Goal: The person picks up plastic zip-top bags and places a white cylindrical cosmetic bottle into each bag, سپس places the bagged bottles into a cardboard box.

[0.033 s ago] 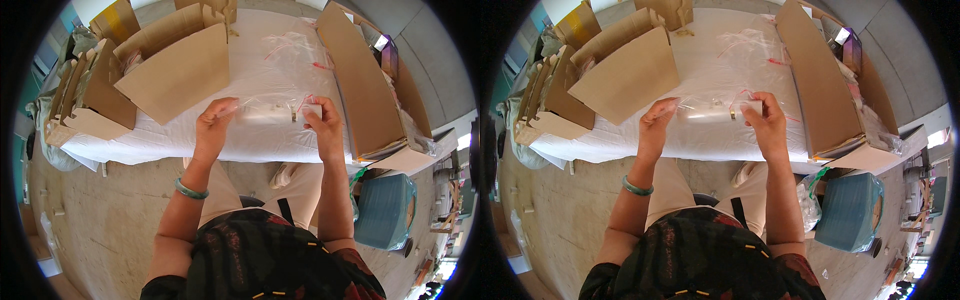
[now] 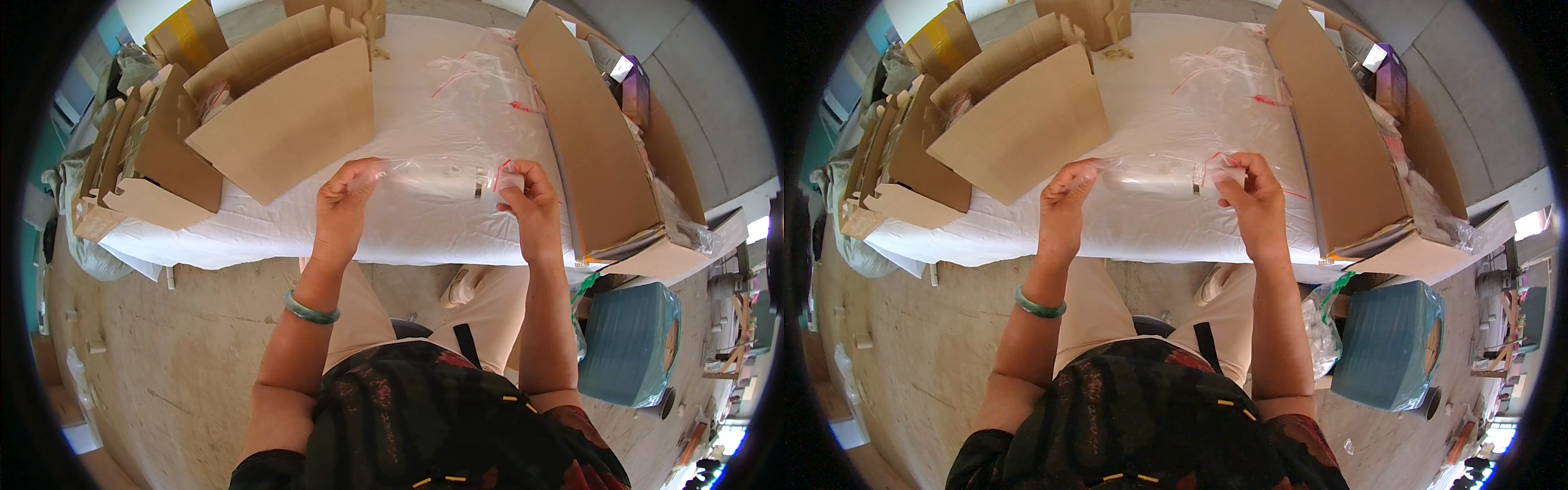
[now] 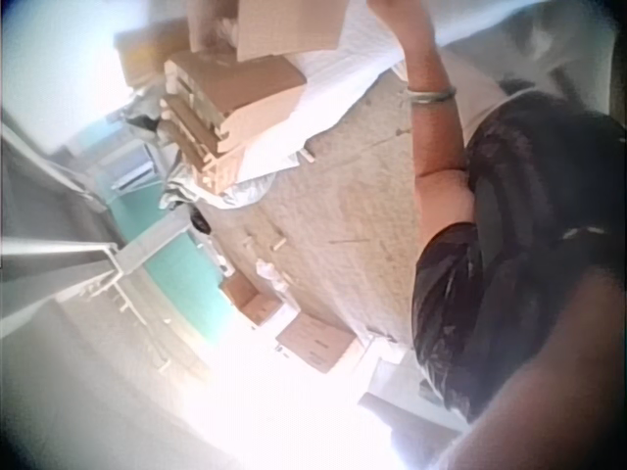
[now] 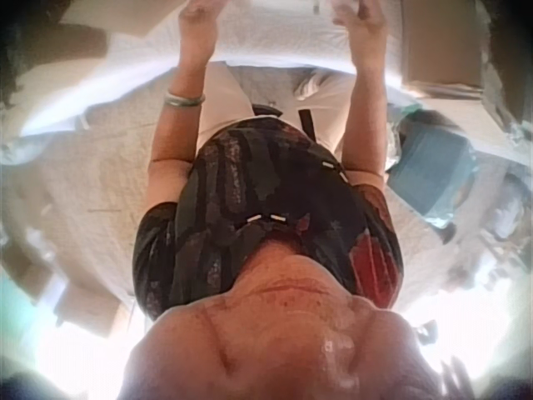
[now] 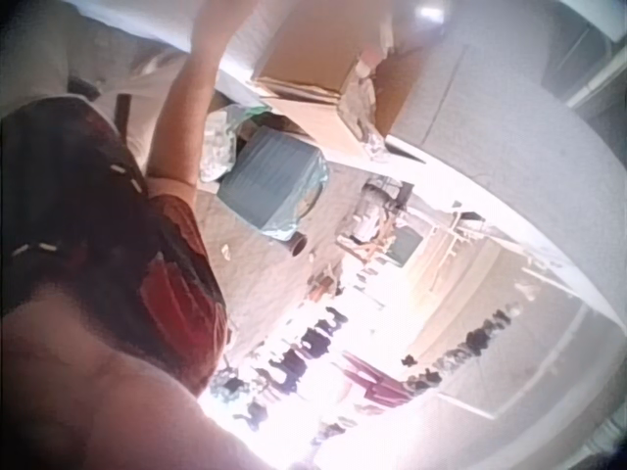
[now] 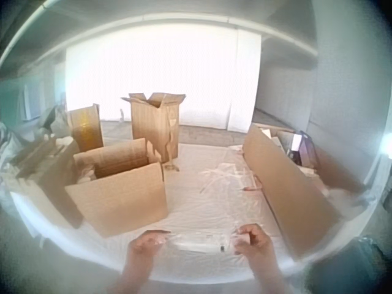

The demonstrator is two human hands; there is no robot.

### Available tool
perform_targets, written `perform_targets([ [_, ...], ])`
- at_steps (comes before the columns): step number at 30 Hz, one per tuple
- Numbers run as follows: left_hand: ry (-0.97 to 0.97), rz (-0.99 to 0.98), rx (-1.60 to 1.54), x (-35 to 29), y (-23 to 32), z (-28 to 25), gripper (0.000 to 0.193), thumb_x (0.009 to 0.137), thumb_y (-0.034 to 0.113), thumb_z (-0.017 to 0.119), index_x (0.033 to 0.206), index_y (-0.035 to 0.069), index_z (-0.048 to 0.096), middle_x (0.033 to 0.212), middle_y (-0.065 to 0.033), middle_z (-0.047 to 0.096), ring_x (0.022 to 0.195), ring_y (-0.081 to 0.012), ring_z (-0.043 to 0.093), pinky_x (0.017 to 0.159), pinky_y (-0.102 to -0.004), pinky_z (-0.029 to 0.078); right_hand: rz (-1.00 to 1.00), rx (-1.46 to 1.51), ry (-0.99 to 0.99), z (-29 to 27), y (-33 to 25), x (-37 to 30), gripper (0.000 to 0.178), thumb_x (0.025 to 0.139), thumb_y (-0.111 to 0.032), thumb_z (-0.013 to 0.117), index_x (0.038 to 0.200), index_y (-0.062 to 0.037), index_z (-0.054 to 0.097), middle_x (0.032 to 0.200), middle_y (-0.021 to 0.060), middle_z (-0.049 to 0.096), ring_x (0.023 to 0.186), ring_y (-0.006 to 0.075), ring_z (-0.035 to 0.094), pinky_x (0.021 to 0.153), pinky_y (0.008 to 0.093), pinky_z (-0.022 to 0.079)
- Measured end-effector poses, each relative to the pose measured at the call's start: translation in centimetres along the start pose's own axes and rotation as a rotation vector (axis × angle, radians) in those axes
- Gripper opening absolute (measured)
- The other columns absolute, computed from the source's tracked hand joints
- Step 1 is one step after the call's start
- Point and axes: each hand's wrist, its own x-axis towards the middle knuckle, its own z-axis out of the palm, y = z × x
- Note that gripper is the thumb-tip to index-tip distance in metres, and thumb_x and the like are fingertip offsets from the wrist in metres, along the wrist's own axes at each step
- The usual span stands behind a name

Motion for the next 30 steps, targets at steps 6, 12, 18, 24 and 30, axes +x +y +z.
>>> perform_targets([
  [6,0.053,-0.019,-0.036,0.7,0.1,0.4,0.021,0.094,0.026,0.059,0.086,0.007,0.065,0.087,-0.0005,0.064,0.089,-0.0081,0.053,0.089,-0.0257,0.040,0.113,0.044,-0.005,-0.1,0.1,-0.3,0.010,0.090,-0.021,0.062,0.094,-0.0123,0.062,0.081,-0.0073,0.054,0.074,0.0027,0.048,0.063,0.0224,0.046],
  [12,0.038,-0.140,-0.273,0.9,-0.3,1.6,0.029,0.097,0.034,0.054,0.085,0.009,0.062,0.087,0.0000,0.063,0.088,-0.0096,0.055,0.085,-0.0272,0.042,0.000,-0.081,0.022,-0.8,-0.7,0.8,0.015,0.094,-0.022,0.059,0.088,-0.0089,0.062,0.076,-0.0072,0.053,0.072,0.0020,0.045,0.067,0.0197,0.042],
  [18,-0.021,-0.150,-0.455,1.4,-1.8,1.5,0.031,0.098,0.037,0.050,0.096,0.008,0.060,0.092,-0.0024,0.063,0.093,-0.0127,0.057,0.085,-0.0297,0.044,-0.127,0.021,0.053,0.0,-0.1,1.0,0.019,0.096,-0.018,0.055,0.083,-0.0045,0.060,0.076,-0.0040,0.055,0.075,0.0052,0.049,0.077,0.0213,0.039],
  [24,-0.252,-0.159,-0.323,0.4,-1.5,2.2,0.051,0.095,0.043,0.052,0.127,0.004,0.047,0.117,-0.0108,0.056,0.105,-0.0224,0.056,0.094,-0.0393,0.044,-0.207,0.153,0.112,-0.8,0.3,1.6,0.014,0.095,-0.013,0.055,0.084,-0.0048,0.059,0.078,-0.0018,0.056,0.077,0.0069,0.051,0.077,0.0223,0.040],
  [30,-0.206,-0.374,-0.221,-0.2,-2.3,3.1,0.040,0.088,0.019,0.065,0.124,0.007,0.053,0.121,-0.0072,0.055,0.107,-0.0185,0.056,0.081,-0.0375,0.053,-0.235,0.006,0.031,-1.3,-0.6,2.0,0.009,0.093,-0.014,0.059,0.091,-0.0048,0.059,0.082,-0.0010,0.057,0.079,0.0077,0.054,0.075,0.0238,0.044],
])
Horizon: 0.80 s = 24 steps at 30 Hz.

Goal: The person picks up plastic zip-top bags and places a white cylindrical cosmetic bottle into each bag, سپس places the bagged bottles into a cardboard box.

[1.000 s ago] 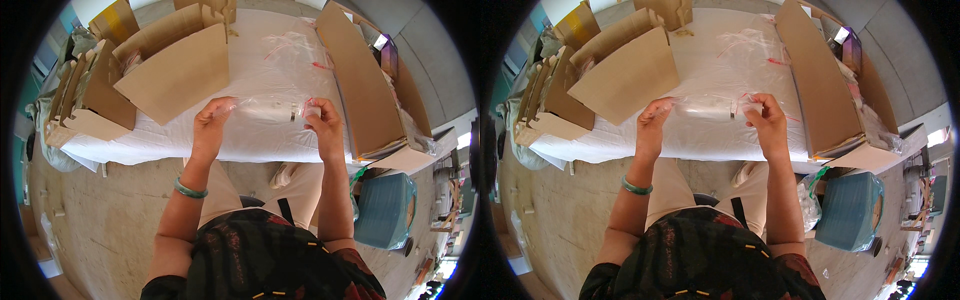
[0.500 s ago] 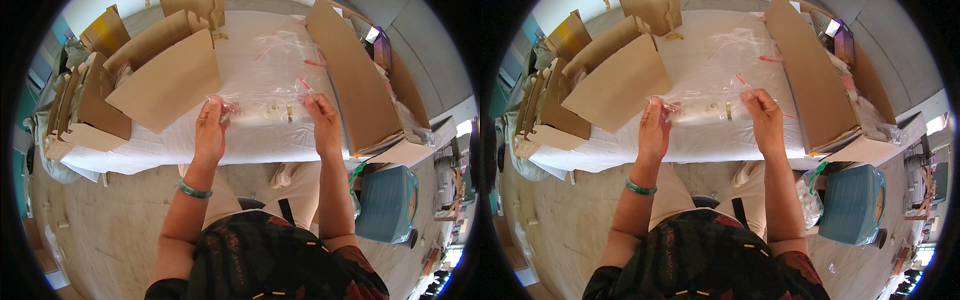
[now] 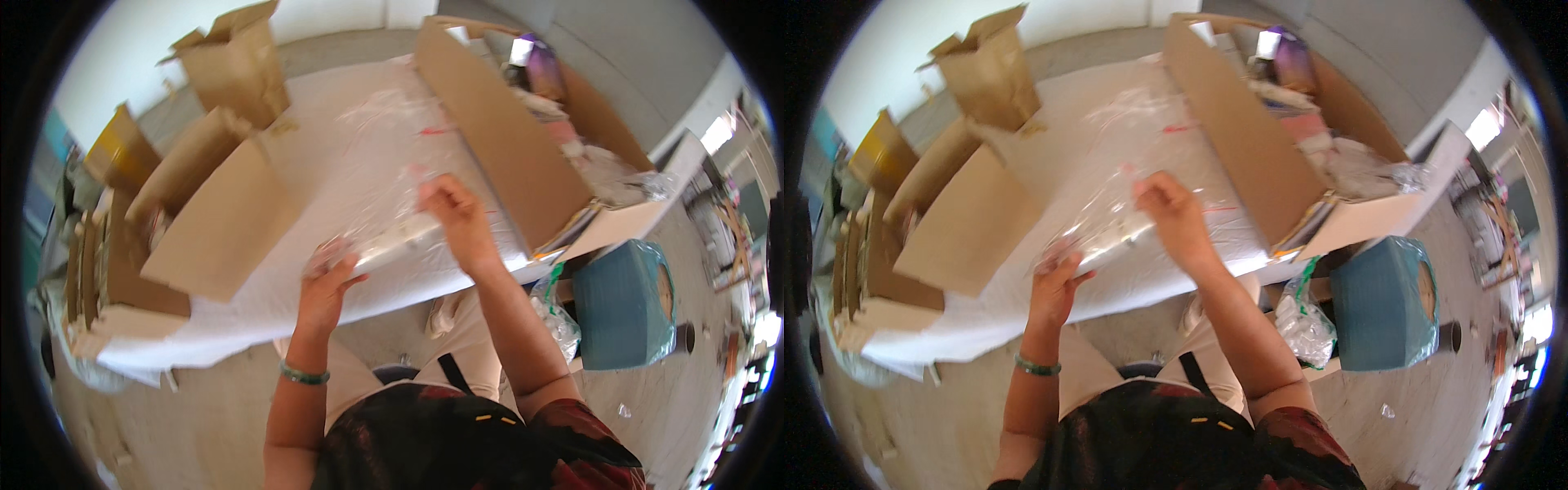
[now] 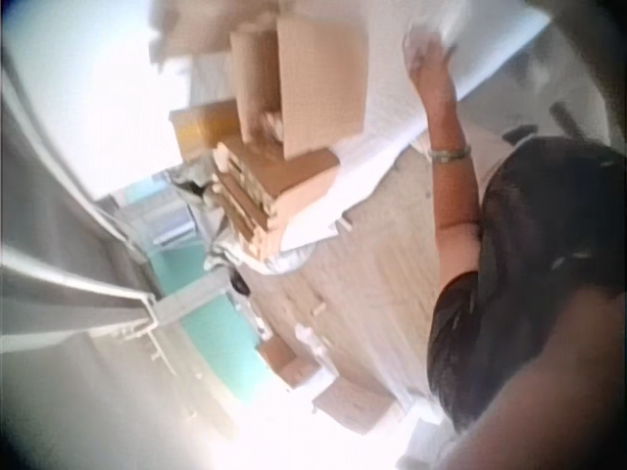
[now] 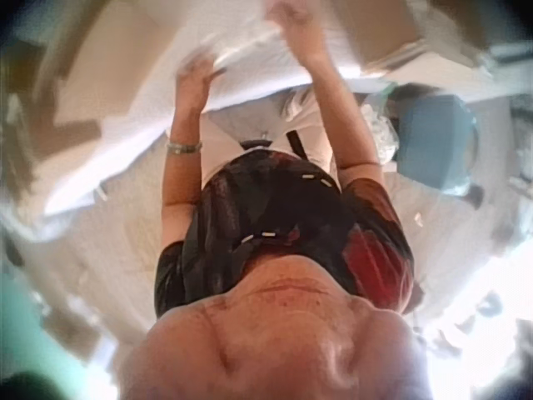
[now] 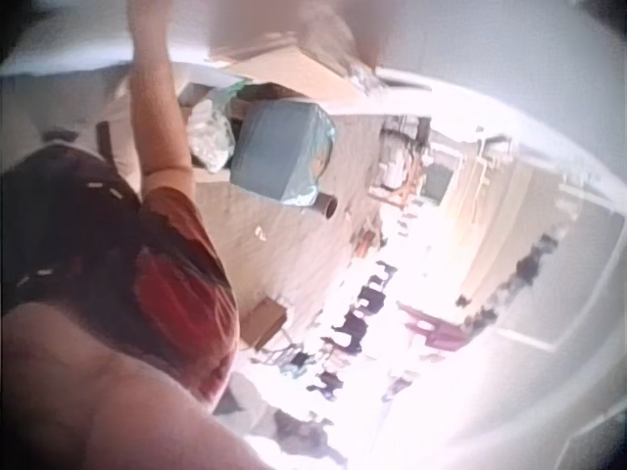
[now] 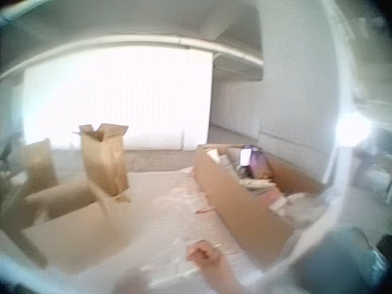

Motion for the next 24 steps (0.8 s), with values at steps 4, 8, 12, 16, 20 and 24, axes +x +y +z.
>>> perform_targets([
  [4,0.056,-0.075,-0.240,2.1,-0.5,-0.7,0.026,0.090,0.022,0.064,0.112,0.008,0.060,0.109,-0.0034,0.060,0.097,-0.0163,0.060,0.071,-0.0317,0.055,-0.162,-0.152,-0.019,-2.6,-5.4,2.0,0.018,0.091,-0.020,0.064,0.099,-0.0047,0.060,0.087,-0.0006,0.059,0.085,0.0068,0.055,0.077,0.0243,0.045],
  [8,0.081,-0.090,-0.376,4.3,-1.8,-1.0,0.028,0.092,0.031,0.062,0.110,0.010,0.060,0.103,-0.0025,0.062,0.087,-0.0127,0.061,0.061,-0.0257,0.055,-0.185,-0.273,0.084,-8.5,-11.6,5.8,0.017,0.092,-0.014,0.062,0.105,-0.0042,0.061,0.096,-0.0019,0.060,0.091,0.0067,0.053,0.083,0.0239,0.044],
  [12,0.018,-0.181,-0.543,6.3,-5.4,-3.1,0.028,0.093,0.031,0.060,0.113,0.011,0.059,0.106,-0.0029,0.063,0.090,-0.0143,0.063,0.061,-0.0280,0.057,-0.229,-0.727,0.026,-18.9,-10.8,12.2,0.018,0.087,-0.017,0.063,0.097,-0.0023,0.064,0.087,0.0049,0.065,0.081,0.0112,0.059,0.075,0.0258,0.048],
  [16,-0.032,-0.182,-0.576,6.5,-6.9,-3.8,0.030,0.093,0.032,0.059,0.115,0.011,0.058,0.111,-0.0027,0.063,0.095,-0.0160,0.065,0.064,-0.0306,0.060,0.076,-1.089,-0.173,-24.7,-8.1,15.1,0.020,0.084,-0.018,0.065,0.099,-0.0044,0.064,0.092,0.0065,0.065,0.086,0.0146,0.059,0.077,0.0289,0.047],
  [20,-0.035,-0.189,-0.558,6.5,-6.7,-4.0,0.030,0.094,0.033,0.056,0.115,0.012,0.058,0.112,-0.0021,0.063,0.095,-0.0156,0.065,0.065,-0.0312,0.060,0.232,-1.441,-0.435,-26.6,-3.0,16.5,0.020,0.078,-0.022,0.067,0.090,-0.0068,0.066,0.091,0.0090,0.067,0.086,0.0245,0.063,0.075,0.0363,0.048],
  [24,-0.004,-0.195,-0.583,6.1,-6.5,-4.1,0.028,0.096,0.034,0.053,0.114,0.013,0.058,0.112,-0.0017,0.063,0.094,-0.0161,0.065,0.065,-0.0306,0.060,0.301,-1.503,-0.699,-27.8,2.7,16.8,0.022,0.075,-0.016,0.064,0.096,-0.0094,0.068,0.093,0.0111,0.068,0.089,0.0290,0.064,0.075,0.0388,0.048],
])
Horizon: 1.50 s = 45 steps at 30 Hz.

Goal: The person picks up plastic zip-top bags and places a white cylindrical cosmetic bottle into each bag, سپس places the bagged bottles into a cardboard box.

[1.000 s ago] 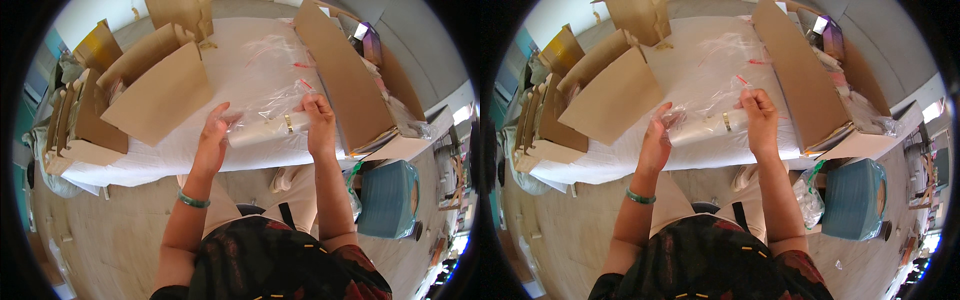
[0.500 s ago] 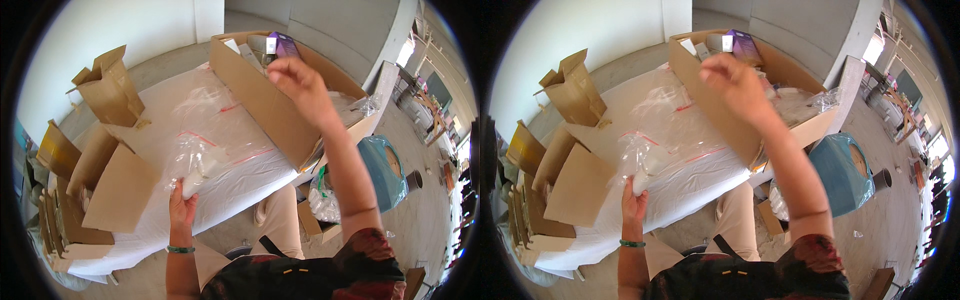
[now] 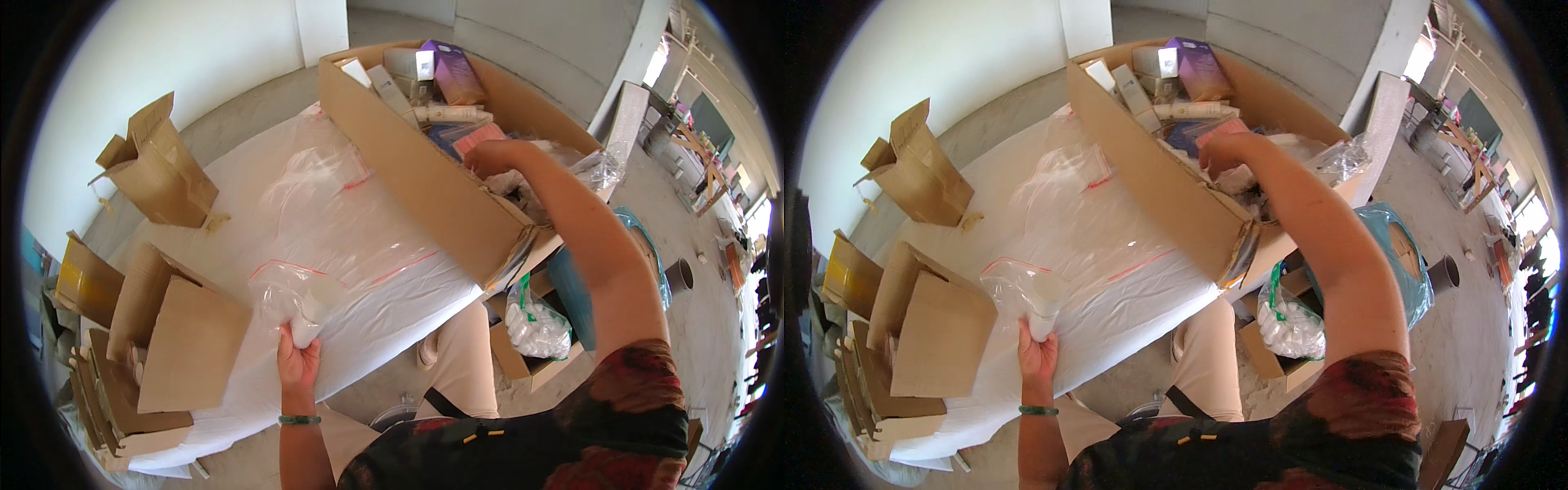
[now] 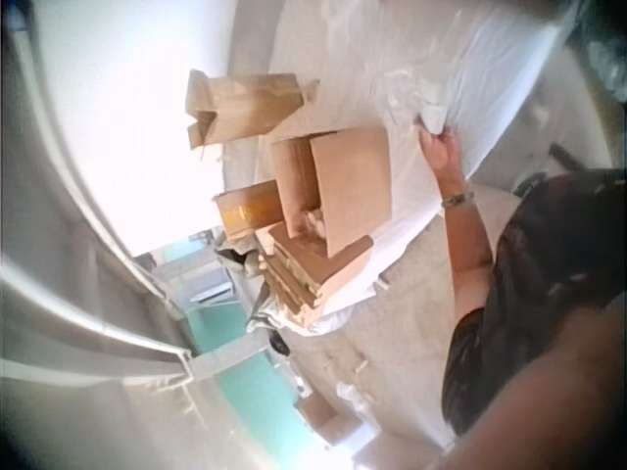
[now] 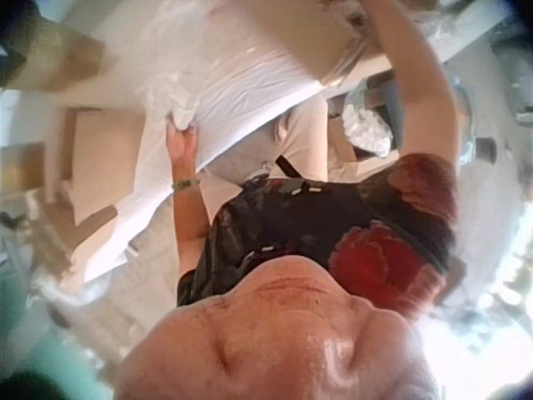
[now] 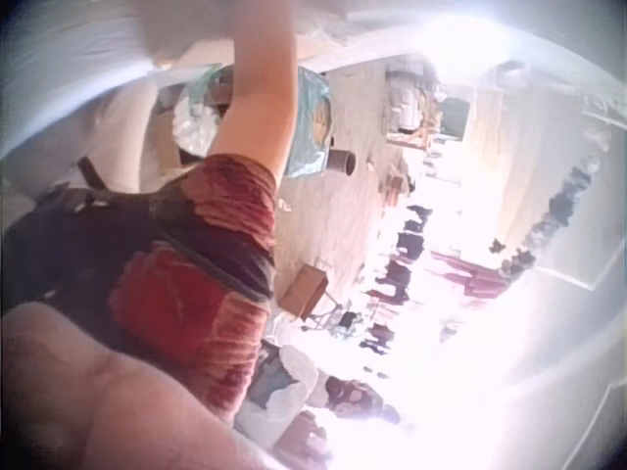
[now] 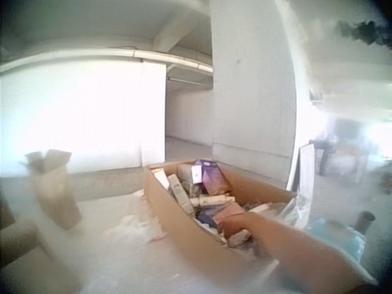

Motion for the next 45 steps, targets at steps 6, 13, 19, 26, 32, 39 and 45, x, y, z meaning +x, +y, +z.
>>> perform_targets([
  [6,0.071,0.020,-0.044,0.3,-0.2,1.9,0.026,0.097,0.036,0.051,0.112,0.016,0.058,0.112,-0.0011,0.062,0.098,-0.0167,0.063,0.071,-0.0321,0.058,-0.109,0.149,0.056,1.2,1.8,-1.0,0.033,0.085,-0.011,0.060,0.117,-0.0113,0.063,0.107,0.0122,0.067,0.095,0.0200,0.062,0.082,0.0333,0.049],
  [13,-0.030,-0.053,-0.055,0.1,0.2,0.1,0.027,0.097,0.038,0.051,0.107,0.014,0.058,0.105,-0.0023,0.063,0.101,-0.0179,0.061,0.078,-0.0340,0.057,-0.144,0.693,0.866,-8.4,-8.1,-6.2,0.032,0.090,-0.015,0.059,0.120,-0.0029,0.059,0.107,0.0072,0.064,0.095,0.0148,0.059,0.085,0.0278,0.047],
  [19,-0.188,-0.071,-0.093,0.3,-0.1,1.2,0.030,0.096,0.038,0.051,0.104,0.011,0.057,0.101,-0.0043,0.062,0.091,-0.0177,0.065,0.074,-0.0340,0.060,-0.369,0.533,0.526,-7.2,-25.2,-12.5,0.051,0.085,-0.025,0.068,0.128,-0.0027,0.052,0.109,0.0085,0.062,0.097,0.0164,0.058,0.087,0.0288,0.045],
  [26,-0.286,-0.067,-0.152,0.2,0.0,1.1,0.027,0.096,0.035,0.053,0.104,0.010,0.057,0.102,-0.0043,0.063,0.093,-0.0183,0.065,0.077,-0.0354,0.060,-0.327,0.565,0.152,-2.8,-32.2,-8.0,0.051,0.079,-0.024,0.073,0.123,-0.0040,0.056,0.089,0.0048,0.057,0.068,0.0133,0.049,0.063,0.0284,0.042],
  [32,-0.277,-0.062,-0.181,-0.2,-0.1,1.3,0.028,0.093,0.031,0.059,0.109,0.008,0.057,0.104,-0.0045,0.061,0.100,-0.0200,0.062,0.084,-0.0388,0.057,-0.459,0.816,0.223,-1.6,-31.6,-5.9,0.024,0.084,-0.013,0.067,0.105,-0.0030,0.064,0.084,0.0008,0.056,0.062,0.0066,0.041,0.056,0.0240,0.036],
  [39,-0.280,-0.038,-0.103,-0.4,-0.3,0.6,0.036,0.090,0.017,0.064,0.121,0.006,0.051,0.110,-0.0080,0.061,0.103,-0.0211,0.062,0.084,-0.0372,0.056,-0.399,0.838,0.274,-3.0,-32.1,-5.6,0.017,0.087,-0.012,0.064,0.103,-0.0048,0.063,0.092,0.0009,0.058,0.069,0.0054,0.048,0.054,0.0216,0.040],
  [45,-0.310,-0.060,-0.088,-0.9,0.8,1.7,0.038,0.093,0.026,0.060,0.124,0.006,0.050,0.108,-0.0094,0.061,0.093,-0.0231,0.066,0.072,-0.0310,0.058,-0.515,0.779,0.053,-5.0,-31.9,-5.9,0.023,0.083,-0.007,0.065,0.105,-0.0093,0.060,0.128,0.0025,0.052,0.110,0.0115,0.048,0.070,0.0233,0.046],
])
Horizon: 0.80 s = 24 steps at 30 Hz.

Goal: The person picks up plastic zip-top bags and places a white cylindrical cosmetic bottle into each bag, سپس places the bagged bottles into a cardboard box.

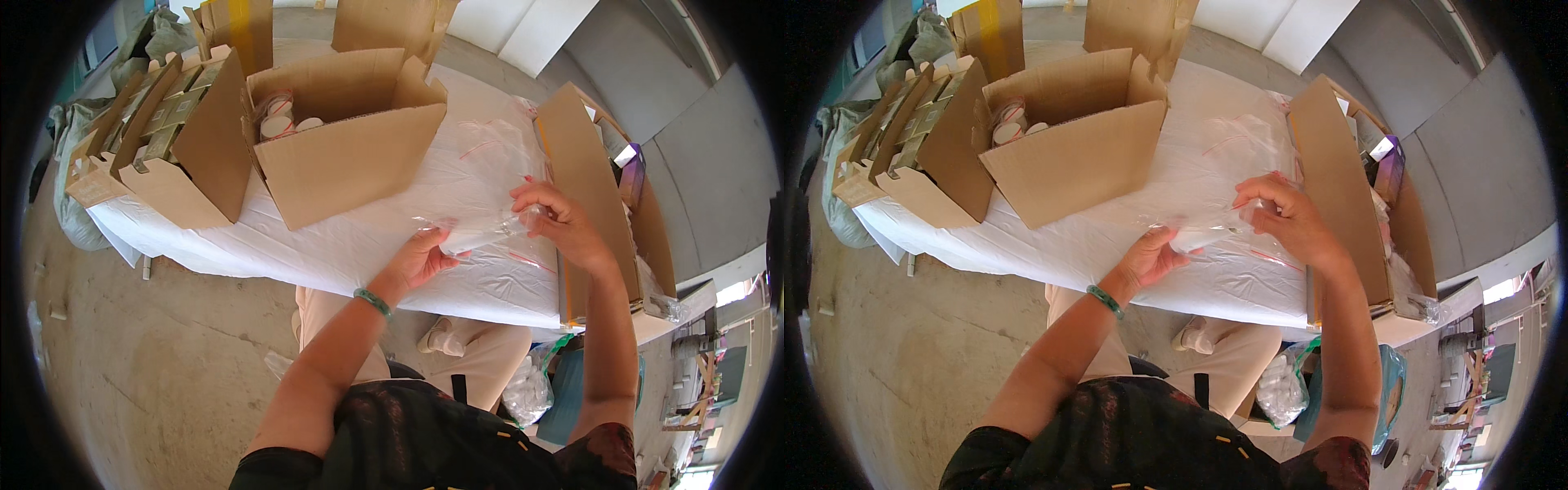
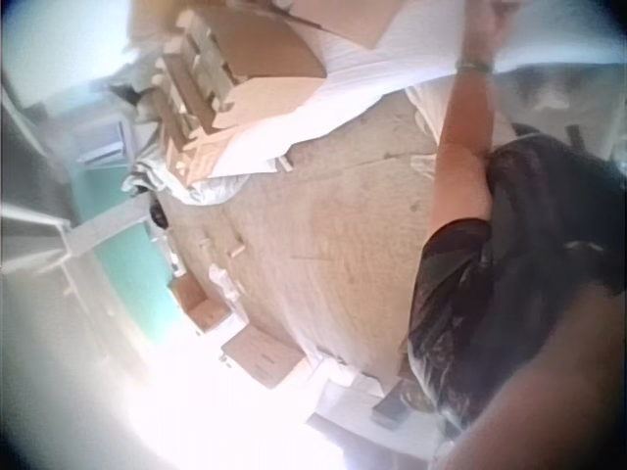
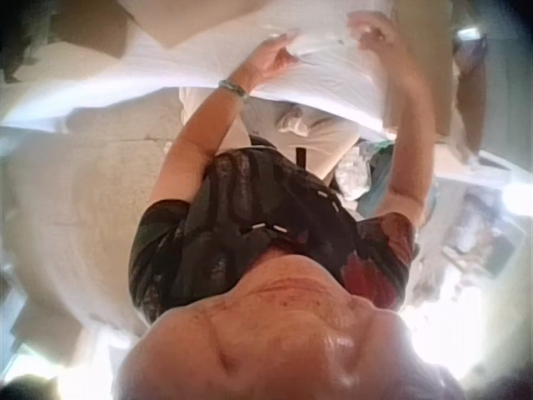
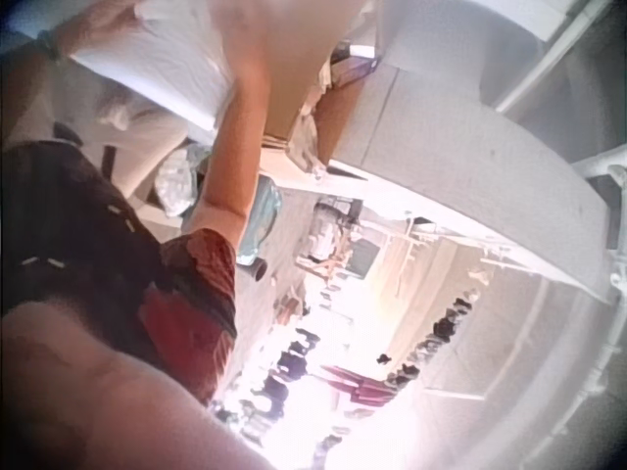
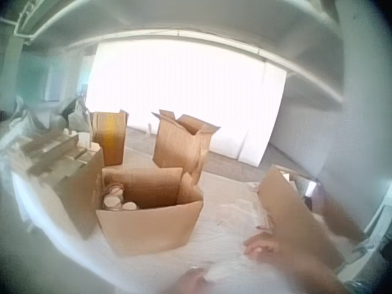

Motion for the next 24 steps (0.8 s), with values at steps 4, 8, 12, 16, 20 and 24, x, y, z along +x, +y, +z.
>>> perform_targets([
  [4,0.074,0.026,0.007,-0.1,-0.2,0.2,0.039,0.095,0.034,0.054,0.122,0.006,0.052,0.107,-0.0080,0.061,0.078,-0.0193,0.065,0.056,-0.0273,0.053,-0.083,-0.202,-0.026,0.7,-2.5,-1.0,0.025,0.078,-0.006,0.069,0.102,-0.0093,0.060,0.118,0.0020,0.055,0.083,0.0114,0.049,0.073,0.0271,0.046],
  [8,0.050,-0.019,0.050,0.3,-0.2,-2.1,0.043,0.097,0.042,0.049,0.123,0.008,0.051,0.106,-0.0050,0.059,0.064,-0.0138,0.061,0.047,-0.0235,0.045,-0.154,-0.321,-0.058,2.4,-4.6,-1.4,0.025,0.077,-0.008,0.070,0.099,-0.0089,0.058,0.114,0.0026,0.056,0.074,0.0126,0.050,0.072,0.0290,0.046],
  [12,-0.095,-0.061,0.121,-0.4,1.8,-2.4,0.038,0.094,0.037,0.056,0.123,0.012,0.054,0.107,-0.0034,0.061,0.082,-0.0154,0.063,0.062,-0.0266,0.049,-0.240,-0.355,-0.002,1.8,-3.7,-1.2,0.025,0.078,-0.009,0.070,0.100,-0.0091,0.057,0.101,0.0016,0.060,0.071,0.0120,0.053,0.070,0.0283,0.047],
  [16,0.028,0.093,0.333,-3.5,5.2,3.0,0.032,0.092,0.024,0.060,0.121,0.010,0.056,0.106,-0.0040,0.060,0.089,-0.0179,0.061,0.070,-0.0290,0.049,-0.005,-0.200,0.220,0.2,-3.3,-0.1,0.023,0.082,-0.008,0.068,0.103,-0.0106,0.059,0.093,-0.0018,0.062,0.073,0.0076,0.056,0.065,0.0234,0.048],
  [20,0.126,0.218,0.571,-4.5,7.4,2.7,0.025,0.088,0.012,0.063,0.113,0.008,0.060,0.099,-0.0030,0.061,0.087,-0.0167,0.061,0.072,-0.0291,0.049,-0.093,0.065,0.431,-3.6,-5.6,0.3,0.028,0.084,-0.019,0.069,0.110,-0.0130,0.061,0.104,-0.0013,0.062,0.082,0.0059,0.057,0.062,0.0204,0.046],
  [24,0.312,0.606,1.440,-4.7,7.8,-1.3,0.011,0.085,0.011,0.065,0.094,0.006,0.065,0.086,-0.0063,0.062,0.074,-0.0198,0.063,0.064,-0.0307,0.049,-0.263,0.300,0.657,-7.6,-8.4,2.5,0.035,0.086,-0.030,0.068,0.115,-0.0116,0.060,0.110,0.0004,0.061,0.090,0.0081,0.057,0.067,0.0223,0.046],
])
